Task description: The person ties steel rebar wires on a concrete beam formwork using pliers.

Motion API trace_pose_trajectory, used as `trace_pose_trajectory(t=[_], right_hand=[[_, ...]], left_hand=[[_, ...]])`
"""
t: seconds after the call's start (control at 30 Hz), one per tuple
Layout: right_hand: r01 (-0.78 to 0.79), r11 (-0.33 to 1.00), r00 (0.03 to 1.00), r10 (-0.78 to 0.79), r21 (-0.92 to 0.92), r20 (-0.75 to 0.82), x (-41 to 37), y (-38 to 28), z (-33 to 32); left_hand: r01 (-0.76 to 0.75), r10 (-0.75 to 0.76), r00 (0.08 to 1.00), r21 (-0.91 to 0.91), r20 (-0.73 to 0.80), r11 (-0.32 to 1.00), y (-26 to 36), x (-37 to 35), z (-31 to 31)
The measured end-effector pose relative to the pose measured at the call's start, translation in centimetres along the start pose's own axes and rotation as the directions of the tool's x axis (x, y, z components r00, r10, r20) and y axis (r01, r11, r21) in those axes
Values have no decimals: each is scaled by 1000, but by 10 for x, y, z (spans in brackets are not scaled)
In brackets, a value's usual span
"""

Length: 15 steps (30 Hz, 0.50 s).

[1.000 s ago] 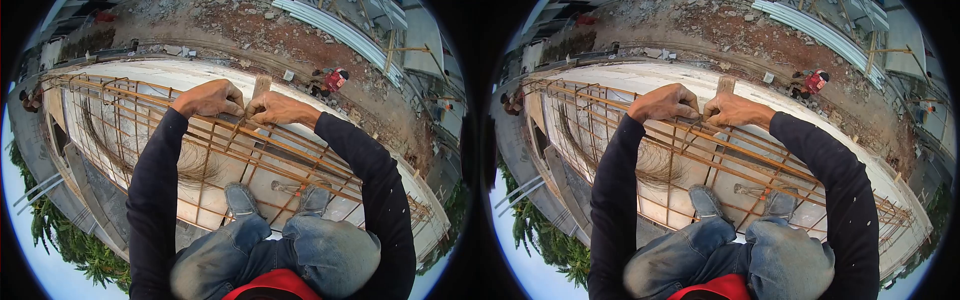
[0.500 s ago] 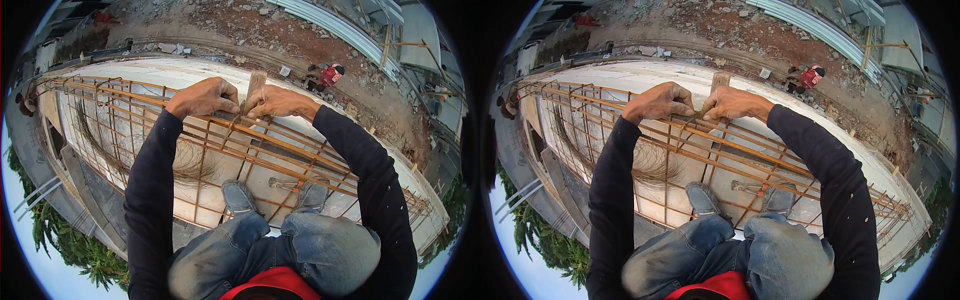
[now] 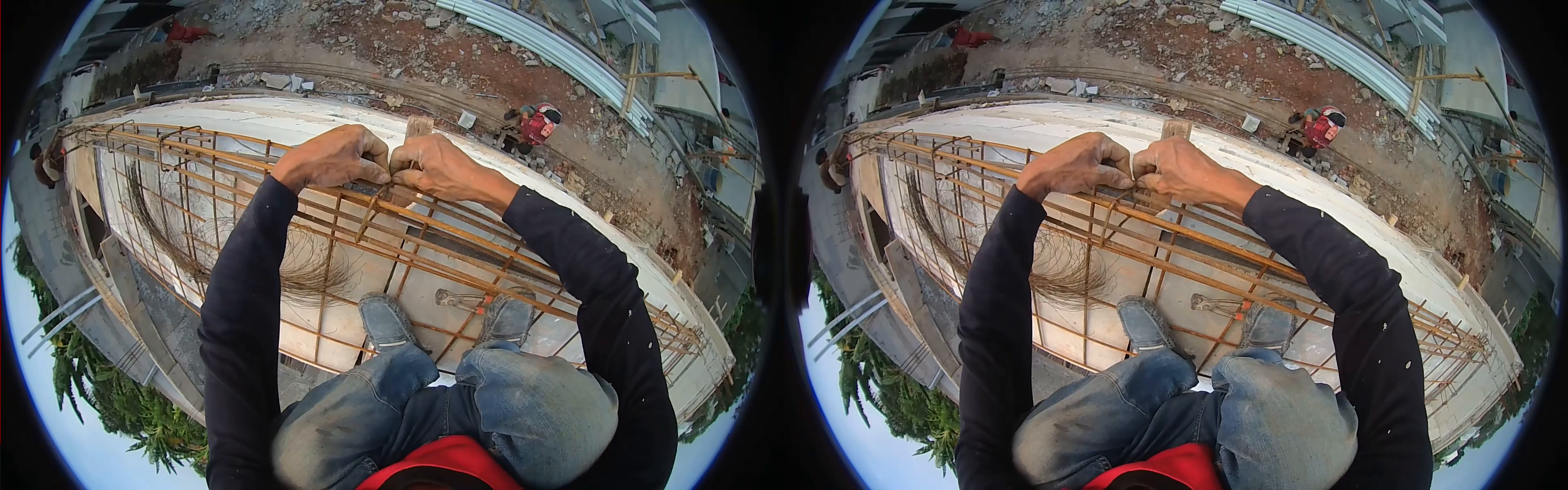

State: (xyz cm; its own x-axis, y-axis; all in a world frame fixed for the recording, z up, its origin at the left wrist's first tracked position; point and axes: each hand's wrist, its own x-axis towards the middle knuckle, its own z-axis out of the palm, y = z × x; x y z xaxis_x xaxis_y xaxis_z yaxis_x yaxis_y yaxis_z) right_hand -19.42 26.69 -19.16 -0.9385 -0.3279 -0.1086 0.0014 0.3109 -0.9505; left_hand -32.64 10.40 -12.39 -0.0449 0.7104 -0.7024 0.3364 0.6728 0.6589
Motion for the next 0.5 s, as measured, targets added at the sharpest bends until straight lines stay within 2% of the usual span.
trace_pose_trajectory(t=[0.03,0.07,0.13,0.17,0.23,0.27,0.33,0.37,0.5], right_hand=[[-126,989,987,118,73,107,2,-8,-7],[-126,989,987,118,73,107,3,-9,-9],[-198,976,958,213,-94,192,6,-8,-15],[-199,976,958,213,-93,190,4,-5,-13],[-177,982,959,156,71,236,-1,3,-9],[-178,981,959,157,72,237,-2,7,-4],[-90,994,981,99,-61,165,-5,12,7],[-47,997,993,54,-66,107,-4,17,13],[23,1000,998,-22,-6,61,-1,6,1]], left_hand=[[40,-40,999,9,4,999,4,0,-1],[39,-39,999,9,5,999,2,0,0],[3,-4,1000,-27,-17,1000,-1,-1,1],[3,-4,1000,-26,-16,1000,-3,-1,1],[14,-14,1000,-5,-8,1000,-2,0,0],[14,-14,1000,-6,-6,1000,-2,0,0],[25,-25,1000,-29,-10,999,-2,-1,1],[27,-27,1000,-30,-9,999,-2,-1,2],[36,-37,999,-60,-21,998,-1,-3,1]])
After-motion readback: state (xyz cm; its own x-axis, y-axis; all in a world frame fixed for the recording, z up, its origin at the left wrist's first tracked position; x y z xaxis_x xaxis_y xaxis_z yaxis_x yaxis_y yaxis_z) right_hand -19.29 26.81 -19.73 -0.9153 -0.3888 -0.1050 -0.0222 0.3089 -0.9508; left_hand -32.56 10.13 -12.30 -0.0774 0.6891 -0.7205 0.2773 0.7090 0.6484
